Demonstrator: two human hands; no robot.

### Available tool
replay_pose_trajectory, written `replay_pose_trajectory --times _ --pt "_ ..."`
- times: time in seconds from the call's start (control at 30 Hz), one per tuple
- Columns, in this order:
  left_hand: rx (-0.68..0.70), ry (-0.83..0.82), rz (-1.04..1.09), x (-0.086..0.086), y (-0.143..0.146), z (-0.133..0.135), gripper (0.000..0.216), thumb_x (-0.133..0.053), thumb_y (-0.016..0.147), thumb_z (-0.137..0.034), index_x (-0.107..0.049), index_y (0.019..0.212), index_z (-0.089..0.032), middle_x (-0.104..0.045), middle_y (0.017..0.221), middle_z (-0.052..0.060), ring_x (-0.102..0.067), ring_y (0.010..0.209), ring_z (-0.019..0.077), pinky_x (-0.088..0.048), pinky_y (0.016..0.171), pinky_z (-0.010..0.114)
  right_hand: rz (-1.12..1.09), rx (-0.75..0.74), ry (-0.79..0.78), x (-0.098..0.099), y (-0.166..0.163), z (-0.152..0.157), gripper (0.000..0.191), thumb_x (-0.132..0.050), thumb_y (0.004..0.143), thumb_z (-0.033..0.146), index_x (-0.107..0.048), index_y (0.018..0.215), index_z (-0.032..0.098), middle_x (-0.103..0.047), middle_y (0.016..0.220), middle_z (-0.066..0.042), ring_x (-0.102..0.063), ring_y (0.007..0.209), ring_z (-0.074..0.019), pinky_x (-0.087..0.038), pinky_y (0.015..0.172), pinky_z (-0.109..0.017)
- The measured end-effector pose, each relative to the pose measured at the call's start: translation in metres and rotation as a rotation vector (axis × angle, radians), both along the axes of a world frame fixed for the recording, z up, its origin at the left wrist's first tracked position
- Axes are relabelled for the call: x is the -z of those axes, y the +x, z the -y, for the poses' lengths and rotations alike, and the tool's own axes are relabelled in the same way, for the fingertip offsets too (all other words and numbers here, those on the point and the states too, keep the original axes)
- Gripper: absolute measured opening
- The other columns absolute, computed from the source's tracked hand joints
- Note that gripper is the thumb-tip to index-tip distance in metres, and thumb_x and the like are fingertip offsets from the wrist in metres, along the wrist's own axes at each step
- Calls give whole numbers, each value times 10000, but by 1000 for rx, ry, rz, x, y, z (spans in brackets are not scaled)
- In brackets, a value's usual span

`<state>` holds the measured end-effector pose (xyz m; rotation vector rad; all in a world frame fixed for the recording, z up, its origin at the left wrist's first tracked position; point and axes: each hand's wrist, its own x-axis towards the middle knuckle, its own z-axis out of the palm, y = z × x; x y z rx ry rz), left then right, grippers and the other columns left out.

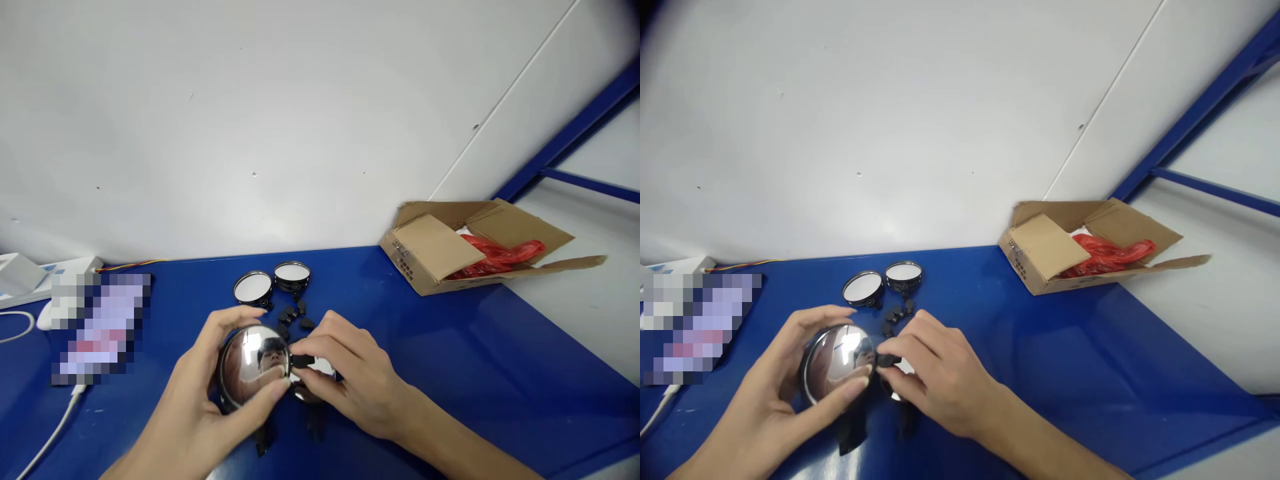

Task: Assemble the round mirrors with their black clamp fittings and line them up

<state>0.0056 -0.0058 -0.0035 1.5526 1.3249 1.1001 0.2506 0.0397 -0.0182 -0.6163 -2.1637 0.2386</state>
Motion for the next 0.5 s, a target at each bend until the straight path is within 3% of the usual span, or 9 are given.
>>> replay_pose_trajectory --times 0.13,0.23,0.4,0.5 --pt "47 -101 295 3 -6 -11 588 -884 994 -420 -574 1489 -351 -778 1053 16 -768 760 188 -661 620 262 -93 102 28 6 1 -4 144 -789 1047 132 -704 1153 180 -674 854 -16 -575 757 -163 -470 631 -291" --pt "50 -137 416 6 -7 -18 550 -882 1006 -385 -608 1474 -294 -755 908 -5 -769 733 175 -669 680 265 -124 127 38 9 1 -6 181 -809 1020 105 -687 1123 193 -666 836 0 -553 732 -154 -465 629 -290" --pt "-13 -156 389 6 -10 -24 521 -908 985 -395 -709 1439 -236 -783 873 14 -793 778 177 -678 764 257 -40 15 -19 4 6 -8 236 -877 1011 260 -692 1149 207 -736 924 -21 -608 771 -166 -518 675 -316" --pt "-62 -163 373 6 -13 -26 495 -925 967 -405 -765 1409 -251 -802 901 15 -805 764 168 -690 763 245 -14 -2 -90 -3 11 -9 356 -925 968 373 -723 1224 231 -762 1109 -67 -683 943 -214 -590 785 -354"
